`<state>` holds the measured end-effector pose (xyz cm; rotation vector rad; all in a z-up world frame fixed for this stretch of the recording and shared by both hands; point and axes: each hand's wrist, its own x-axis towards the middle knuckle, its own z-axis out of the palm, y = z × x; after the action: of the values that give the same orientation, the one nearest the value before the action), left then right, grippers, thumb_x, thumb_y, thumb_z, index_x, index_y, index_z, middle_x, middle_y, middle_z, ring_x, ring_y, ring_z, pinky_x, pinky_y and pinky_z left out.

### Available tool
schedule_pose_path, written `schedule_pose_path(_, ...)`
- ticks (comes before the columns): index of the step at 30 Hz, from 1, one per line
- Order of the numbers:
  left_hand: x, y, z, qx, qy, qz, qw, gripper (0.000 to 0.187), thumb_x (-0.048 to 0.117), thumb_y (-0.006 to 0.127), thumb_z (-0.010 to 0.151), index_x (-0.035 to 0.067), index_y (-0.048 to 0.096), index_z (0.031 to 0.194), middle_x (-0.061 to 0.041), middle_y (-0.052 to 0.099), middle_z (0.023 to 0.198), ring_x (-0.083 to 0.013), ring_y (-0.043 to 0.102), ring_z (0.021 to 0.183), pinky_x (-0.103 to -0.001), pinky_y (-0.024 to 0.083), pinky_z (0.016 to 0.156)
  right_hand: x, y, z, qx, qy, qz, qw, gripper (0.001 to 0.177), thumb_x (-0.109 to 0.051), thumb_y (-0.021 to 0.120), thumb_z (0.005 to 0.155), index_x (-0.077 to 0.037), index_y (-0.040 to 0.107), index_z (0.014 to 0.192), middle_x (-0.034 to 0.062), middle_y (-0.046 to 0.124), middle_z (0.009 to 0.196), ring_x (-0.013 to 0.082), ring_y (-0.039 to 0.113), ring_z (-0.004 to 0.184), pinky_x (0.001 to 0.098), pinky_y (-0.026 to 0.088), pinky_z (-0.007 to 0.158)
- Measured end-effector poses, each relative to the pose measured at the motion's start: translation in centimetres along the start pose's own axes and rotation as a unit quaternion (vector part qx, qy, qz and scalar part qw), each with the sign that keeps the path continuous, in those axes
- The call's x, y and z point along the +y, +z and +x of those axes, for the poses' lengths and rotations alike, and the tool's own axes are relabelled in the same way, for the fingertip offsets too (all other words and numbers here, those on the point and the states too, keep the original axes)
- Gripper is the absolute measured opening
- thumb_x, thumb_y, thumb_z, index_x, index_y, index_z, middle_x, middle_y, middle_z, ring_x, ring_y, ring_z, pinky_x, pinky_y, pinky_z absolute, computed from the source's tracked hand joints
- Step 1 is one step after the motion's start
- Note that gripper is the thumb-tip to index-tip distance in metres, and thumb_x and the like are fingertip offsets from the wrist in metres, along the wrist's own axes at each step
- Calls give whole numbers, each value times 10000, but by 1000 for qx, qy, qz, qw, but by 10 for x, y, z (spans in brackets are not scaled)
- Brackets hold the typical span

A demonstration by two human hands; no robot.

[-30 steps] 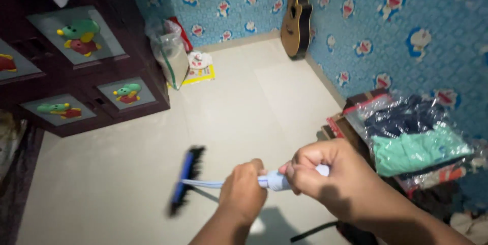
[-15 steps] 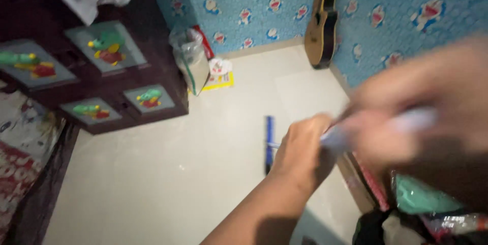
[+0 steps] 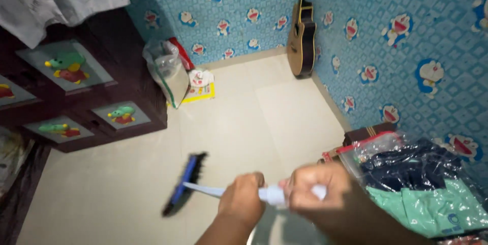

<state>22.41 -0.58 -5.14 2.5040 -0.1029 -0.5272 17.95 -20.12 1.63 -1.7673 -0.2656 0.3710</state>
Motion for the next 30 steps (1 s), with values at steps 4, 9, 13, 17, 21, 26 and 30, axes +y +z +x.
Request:
schedule_pose_path(4, 45, -9, 9, 59, 24, 28, 998, 103, 98, 684, 797, 105, 685, 900, -210, 707, 955, -423, 680, 974, -530, 536, 833, -35, -67, 4, 60, -5, -95, 994, 151, -133, 689, 811, -50, 805, 761, 60, 787, 833, 154, 731, 825, 294, 583, 774)
schedule_pose_path(9, 139, -49, 8, 157, 131, -100, 974, 106, 116, 643, 843, 89, 693, 932, -229, 721, 902, -444, 698, 898, -530, 540, 803, -126, -136, 11, 176, -44, -281, 943, 132, -146, 734, 837, -51, 794, 768, 89, 723, 773, 205, 667, 653, 367, 557, 592)
schedule_pose_path(13, 139, -30, 19, 166, 179, -167, 955, 170, 93, 625, 830, 78, 709, 978, -240, 722, 931, -443, 702, 929, -510, 555, 809, -131, -120, 23, 127, -174, -269, 939, 358, -181, 648, 942, -89, 571, 605, 39, 720, 713, 121, 760, 751, 319, 586, 609)
schedule_pose_path(17, 126, -23, 13, 125, 163, -256, 944, 198, 141, 635, 867, 80, 701, 1043, -226, 727, 990, -417, 692, 1006, -490, 548, 827, -92, -86, 29, 30, -60, -199, 978, 272, -201, 741, 894, -62, 671, 670, 38, 661, 692, 92, 544, 629, 310, 473, 562)
schedule_pose_path(21, 80, 9, 20, 123, 114, -175, 970, 185, 110, 629, 853, 73, 725, 1007, -267, 708, 1031, -441, 675, 1037, -515, 534, 850, -36, -74, 27, 10, -50, -43, 998, 299, -166, 702, 933, -20, 592, 696, 74, 695, 740, 118, 574, 734, 316, 505, 695)
schedule_pose_path(26, 32, 13, 29, 58, 1, -55, 997, 116, 121, 646, 853, 108, 707, 951, -228, 710, 993, -423, 681, 1001, -515, 535, 872, -18, -55, 26, -21, -46, -10, 999, 233, -110, 652, 879, -6, 665, 670, 80, 775, 755, 135, 711, 804, 317, 577, 819)
schedule_pose_path(30, 34, -4, 27, 106, 30, 7, 994, 132, 56, 645, 795, 98, 682, 914, -200, 715, 923, -430, 684, 937, -530, 540, 812, -20, -71, 22, -20, -60, -68, 996, 189, -101, 673, 879, -24, 767, 734, 84, 807, 880, 165, 704, 914, 340, 560, 895)
